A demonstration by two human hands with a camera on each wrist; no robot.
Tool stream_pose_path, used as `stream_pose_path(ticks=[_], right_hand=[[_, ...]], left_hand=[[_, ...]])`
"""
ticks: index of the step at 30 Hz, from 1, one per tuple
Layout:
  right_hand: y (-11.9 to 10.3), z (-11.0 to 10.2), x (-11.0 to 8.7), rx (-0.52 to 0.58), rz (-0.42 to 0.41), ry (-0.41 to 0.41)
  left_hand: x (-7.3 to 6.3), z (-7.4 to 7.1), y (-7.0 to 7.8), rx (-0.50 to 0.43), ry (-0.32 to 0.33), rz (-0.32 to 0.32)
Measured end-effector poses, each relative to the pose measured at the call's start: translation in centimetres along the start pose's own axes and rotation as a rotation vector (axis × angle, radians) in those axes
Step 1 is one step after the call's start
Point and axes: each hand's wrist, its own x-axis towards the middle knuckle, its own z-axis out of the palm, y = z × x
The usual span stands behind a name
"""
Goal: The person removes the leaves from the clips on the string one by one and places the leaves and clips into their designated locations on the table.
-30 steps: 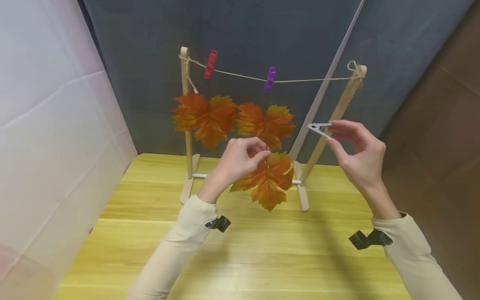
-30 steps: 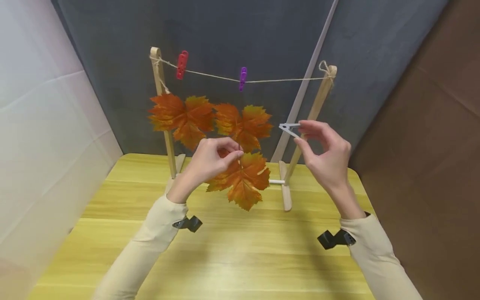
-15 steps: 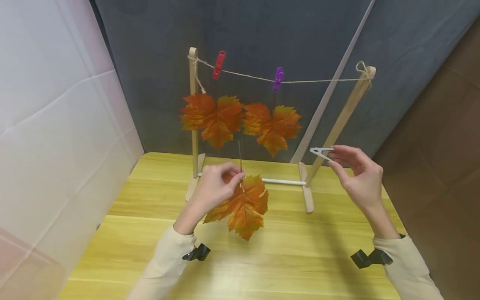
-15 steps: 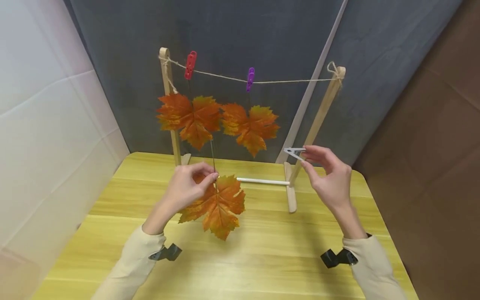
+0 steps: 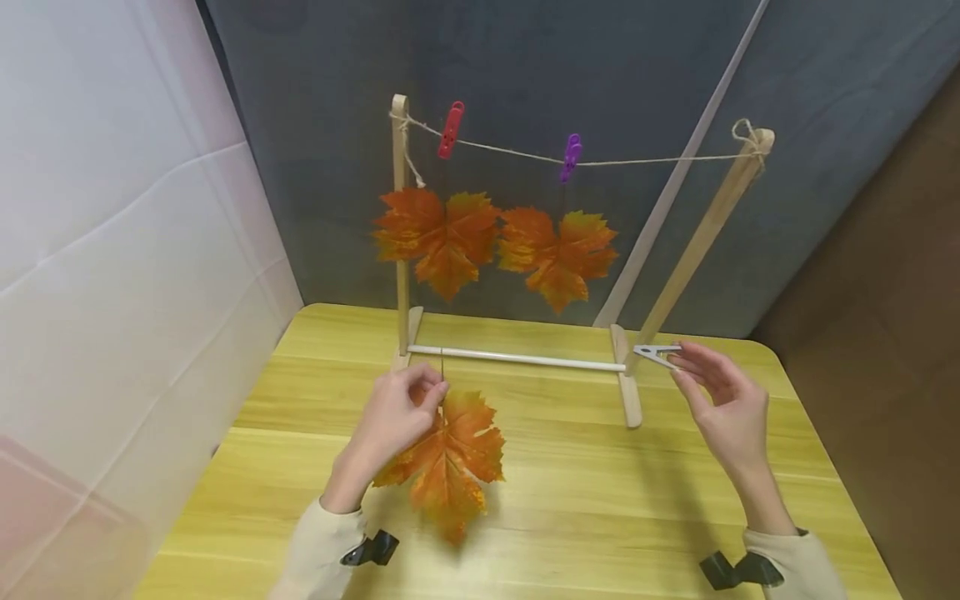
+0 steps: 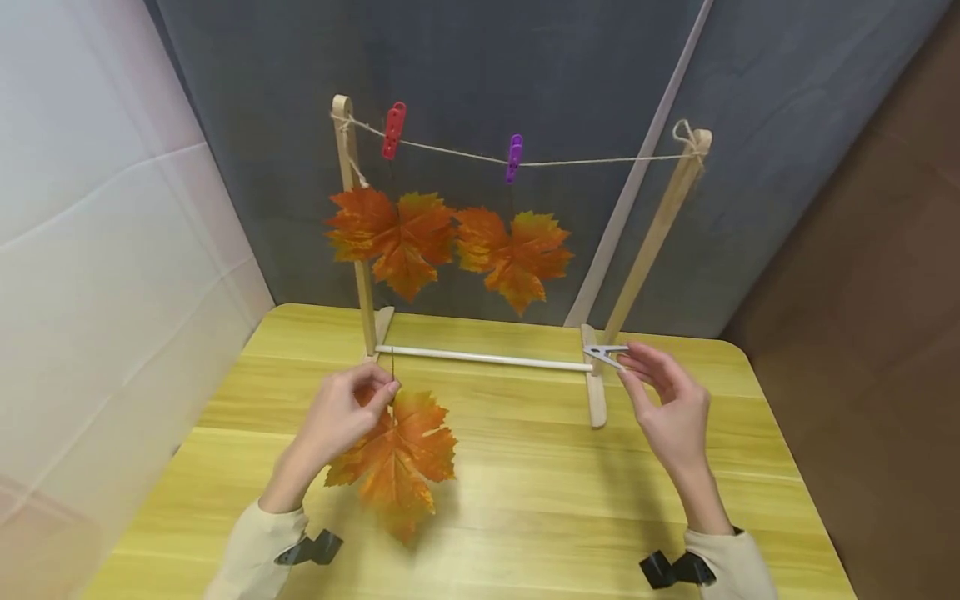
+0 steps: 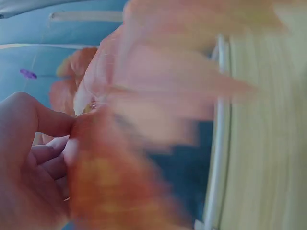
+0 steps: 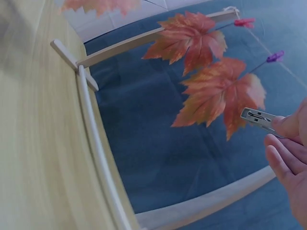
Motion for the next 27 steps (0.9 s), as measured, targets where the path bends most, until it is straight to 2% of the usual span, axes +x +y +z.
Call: stream_pose_path(ticks=[5, 10, 16, 20, 27], right_hand=[[1.1, -0.4, -1.6, 0.002, 0.067, 0.023], [2.0, -0.4, -2.8, 0.022, 0.168, 0.085], [3.2, -0.3, -3.9, -0.012, 0.255, 0.124], [3.9, -0.6, -4.7, -0.011, 0.289, 0.127], [5.4, -1.7, -6.6, -0.001, 0.376, 0.144]], left_hand=[[-1.1, -0.7, -1.8, 0.03, -0.015, -0.09], [-2.3, -1.0, -3.6, 0.05, -0.024, -0.153], [-3.3, -1.7, -6.2, 0.075, -0.036, -0.236], [-3.8, -2.5, -8.0, 0.087, -0.049, -0.263], [-4.8, -3.6, -10.2, 0.117, -0.062, -0.297]])
